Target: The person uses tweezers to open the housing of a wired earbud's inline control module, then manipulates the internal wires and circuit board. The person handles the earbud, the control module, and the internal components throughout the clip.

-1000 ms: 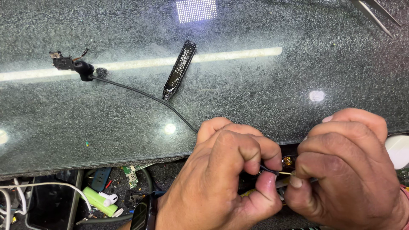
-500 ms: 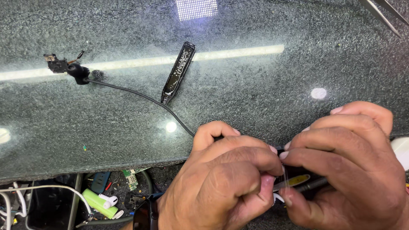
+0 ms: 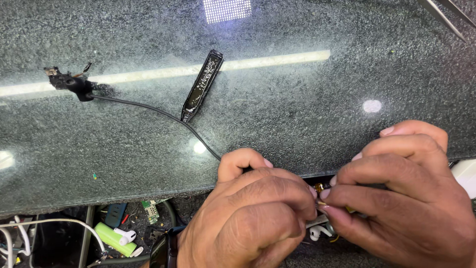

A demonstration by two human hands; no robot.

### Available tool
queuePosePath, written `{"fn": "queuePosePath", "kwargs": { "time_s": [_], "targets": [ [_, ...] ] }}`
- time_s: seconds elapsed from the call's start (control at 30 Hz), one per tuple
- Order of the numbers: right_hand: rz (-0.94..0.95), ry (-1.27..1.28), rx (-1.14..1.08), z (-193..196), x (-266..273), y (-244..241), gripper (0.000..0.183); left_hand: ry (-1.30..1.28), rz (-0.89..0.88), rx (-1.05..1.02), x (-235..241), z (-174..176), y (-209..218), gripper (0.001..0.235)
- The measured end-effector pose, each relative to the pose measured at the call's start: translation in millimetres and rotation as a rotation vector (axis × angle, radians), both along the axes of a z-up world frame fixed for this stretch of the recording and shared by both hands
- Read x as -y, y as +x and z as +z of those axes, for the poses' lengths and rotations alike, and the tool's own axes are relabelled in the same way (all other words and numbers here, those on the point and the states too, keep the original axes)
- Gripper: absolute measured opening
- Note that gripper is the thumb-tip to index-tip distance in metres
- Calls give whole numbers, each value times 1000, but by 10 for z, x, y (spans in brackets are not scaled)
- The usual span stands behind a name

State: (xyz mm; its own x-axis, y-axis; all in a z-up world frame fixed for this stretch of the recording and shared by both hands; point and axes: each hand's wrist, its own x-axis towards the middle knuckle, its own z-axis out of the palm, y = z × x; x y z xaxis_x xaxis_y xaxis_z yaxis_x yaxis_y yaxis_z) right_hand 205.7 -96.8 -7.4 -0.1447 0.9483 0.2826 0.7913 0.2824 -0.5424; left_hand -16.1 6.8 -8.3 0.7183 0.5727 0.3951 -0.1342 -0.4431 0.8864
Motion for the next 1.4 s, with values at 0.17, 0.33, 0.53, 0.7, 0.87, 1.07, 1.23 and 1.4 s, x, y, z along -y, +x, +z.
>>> {"fn": "queuePosePath", "kwargs": {
  "time_s": [0.17,0.33,0.53,0.7,0.87,1.07,1.23,1.4],
  "targets": [
    [12,-7,2,-34,8,27,20,-36,61,-28,-7,124,52,25],
    [-43,35,26,-51,41,2,21,-60,160,-188,66,336,127,27],
    [33,75,76,-11,71,99,20,39,10,-216,-57,288,77,37],
    [66,35,64,6,79,126,22,103,94,-189,-34,245,112,30],
    [68,18,83,16,102,133,20,37,154,-166,5,267,107,29],
    [52,82,88,-15,121,99,34,-14,111,-138,-25,218,77,33],
    [-36,88,108,-30,117,38,24,5,83,-125,-36,161,45,32],
    [-6,126,68,-50,81,45,34,2,71,-113,-11,124,6,32]
  ]
}}
